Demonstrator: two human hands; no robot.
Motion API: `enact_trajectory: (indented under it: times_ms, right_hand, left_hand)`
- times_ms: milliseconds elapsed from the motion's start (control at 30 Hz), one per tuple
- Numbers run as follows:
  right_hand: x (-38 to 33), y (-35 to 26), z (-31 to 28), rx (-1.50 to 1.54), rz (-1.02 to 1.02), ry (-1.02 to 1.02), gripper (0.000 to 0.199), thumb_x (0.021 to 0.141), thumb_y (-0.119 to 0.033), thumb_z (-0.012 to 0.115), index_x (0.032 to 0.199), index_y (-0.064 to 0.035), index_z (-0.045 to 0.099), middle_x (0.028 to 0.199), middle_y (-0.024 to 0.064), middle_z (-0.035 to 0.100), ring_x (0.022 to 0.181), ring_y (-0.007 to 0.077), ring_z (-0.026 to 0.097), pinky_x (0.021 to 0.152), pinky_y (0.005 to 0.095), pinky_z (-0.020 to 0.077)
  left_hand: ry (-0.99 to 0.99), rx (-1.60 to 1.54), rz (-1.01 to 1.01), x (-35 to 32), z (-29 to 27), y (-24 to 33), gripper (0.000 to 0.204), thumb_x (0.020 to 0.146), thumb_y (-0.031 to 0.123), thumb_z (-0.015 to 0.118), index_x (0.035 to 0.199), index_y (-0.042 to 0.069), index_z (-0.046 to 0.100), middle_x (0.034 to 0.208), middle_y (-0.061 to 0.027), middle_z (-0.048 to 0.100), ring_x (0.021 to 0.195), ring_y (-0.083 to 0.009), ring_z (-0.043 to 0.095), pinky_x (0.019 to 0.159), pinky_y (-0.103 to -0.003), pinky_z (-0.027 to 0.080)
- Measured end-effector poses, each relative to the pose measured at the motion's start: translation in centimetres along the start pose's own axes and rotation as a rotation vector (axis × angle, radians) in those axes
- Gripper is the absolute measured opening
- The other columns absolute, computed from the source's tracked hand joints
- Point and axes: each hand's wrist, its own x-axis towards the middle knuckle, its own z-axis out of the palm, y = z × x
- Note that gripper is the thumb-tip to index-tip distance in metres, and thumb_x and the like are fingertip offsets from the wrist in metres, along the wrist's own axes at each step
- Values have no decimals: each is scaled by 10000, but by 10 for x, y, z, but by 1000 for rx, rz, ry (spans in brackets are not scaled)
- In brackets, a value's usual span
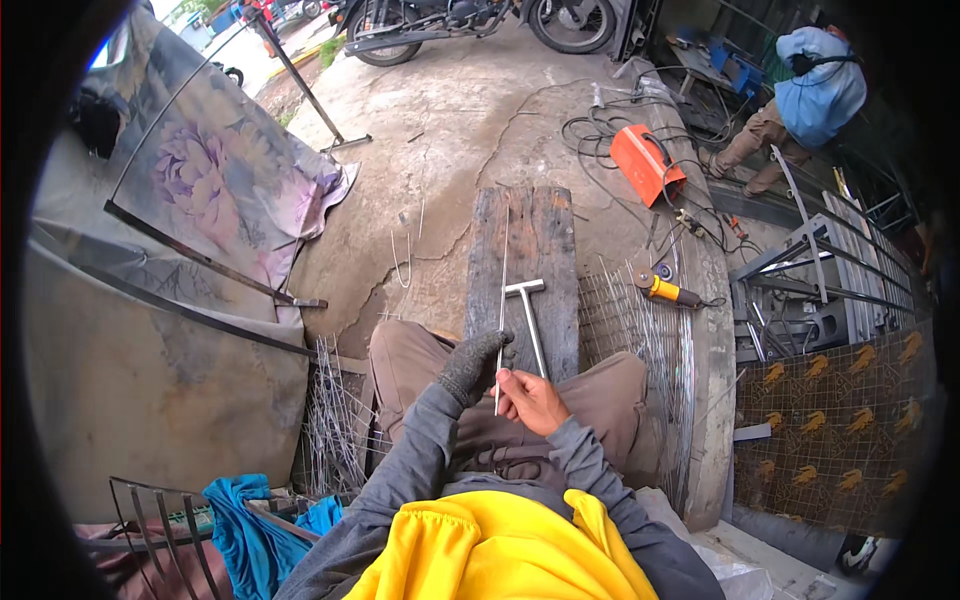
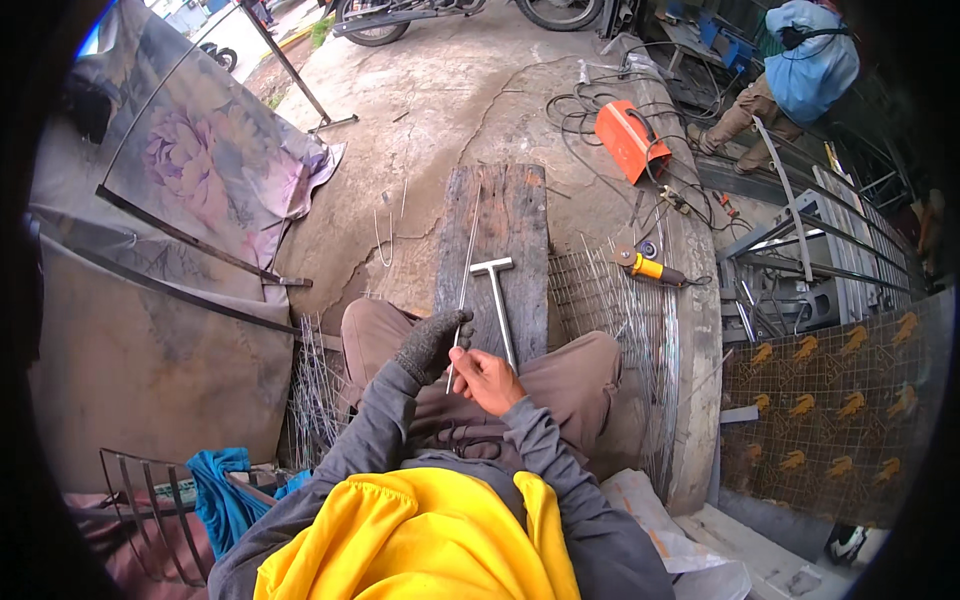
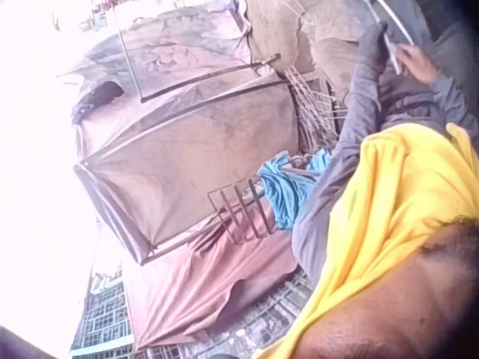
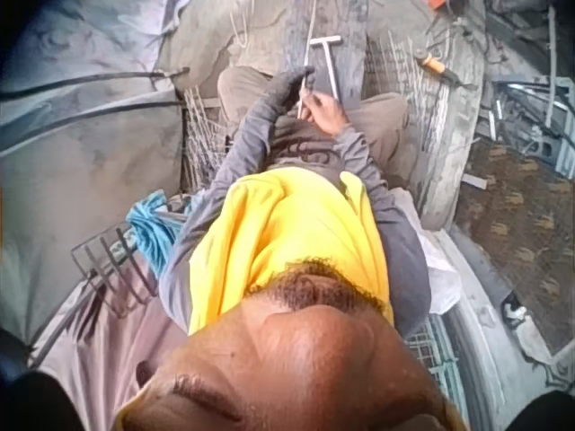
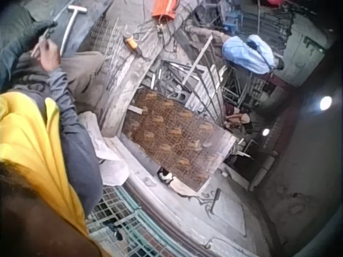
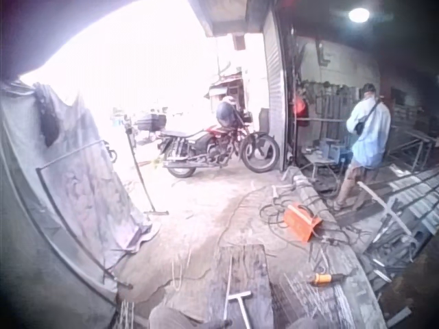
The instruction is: Straightening or shaping a thin metal rod using a hammer on a wooden block.
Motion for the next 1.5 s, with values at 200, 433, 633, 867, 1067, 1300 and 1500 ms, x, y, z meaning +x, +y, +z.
enact_trajectory:
  times_ms: [200, 433, 633, 867, 1067, 1300, 1500]
  right_hand:
    - [-20, -21, -3, 163, -49, 29, 392, 938, -419, 540, 828, -45, 576, 662, 12, 579, 545, 48, 506, 501, 196, 423]
    - [-22, -18, -3, 198, 4, 33, 282, 938, -307, 563, 848, -40, 581, 673, 5, 572, 548, 51, 508, 495, 195, 422]
    - [-24, -24, -3, 347, 67, 113, 261, 947, -283, 538, 912, -32, 597, 713, 17, 580, 556, 66, 525, 496, 206, 442]
    - [-25, -34, -11, 682, 93, 154, 238, 938, -254, 563, 1032, -41, 610, 732, -6, 571, 592, 53, 528, 523, 203, 444]
    - [-19, -53, -22, 1065, 56, 82, 258, 920, -191, 570, 1126, -39, 599, 784, -37, 605, 620, 34, 521, 551, 198, 439]
    - [-3, -80, -23, 1106, -30, -4, 224, 928, -181, 551, 1098, -41, 593, 775, -42, 596, 616, 31, 506, 540, 200, 425]
    - [6, -82, -13, 1104, -36, -1, 245, 927, -226, 583, 1099, -53, 598, 784, -45, 596, 611, 26, 503, 539, 193, 414]
  left_hand:
    - [128, 164, 146, -11, 32, 15, 213, 859, 295, 647, 844, 86, 611, 716, -5, 553, 576, -104, 501, 507, -260, 419]
    - [102, 156, 146, -6, 27, 5, 317, 860, 300, 627, 1056, 52, 648, 812, -32, 606, 714, -129, 548, 622, -260, 441]
    - [111, 82, 94, -11, 21, -3, 282, 880, 277, 606, 1053, 58, 645, 812, -23, 614, 687, -127, 554, 598, -256, 449]
    - [15, -147, 116, -33, 27, 20, 281, 915, 250, 566, 1120, 62, 601, 801, 10, 619, 608, -80, 577, 524, -216, 487]
    - [-313, -540, 135, -41, 26, 34, 338, 991, 235, 440, 1266, 47, 494, 875, -44, 680, 680, -123, 672, 582, -240, 565]
    - [-348, -615, 138, -41, 19, 30, 341, 999, 229, 413, 1281, 51, 478, 874, -54, 678, 684, -140, 675, 597, -267, 570]
    - [-404, -623, 147, -43, 16, 30, 361, 1005, 238, 399, 1315, 60, 445, 897, -44, 666, 707, -116, 658, 626, -283, 565]
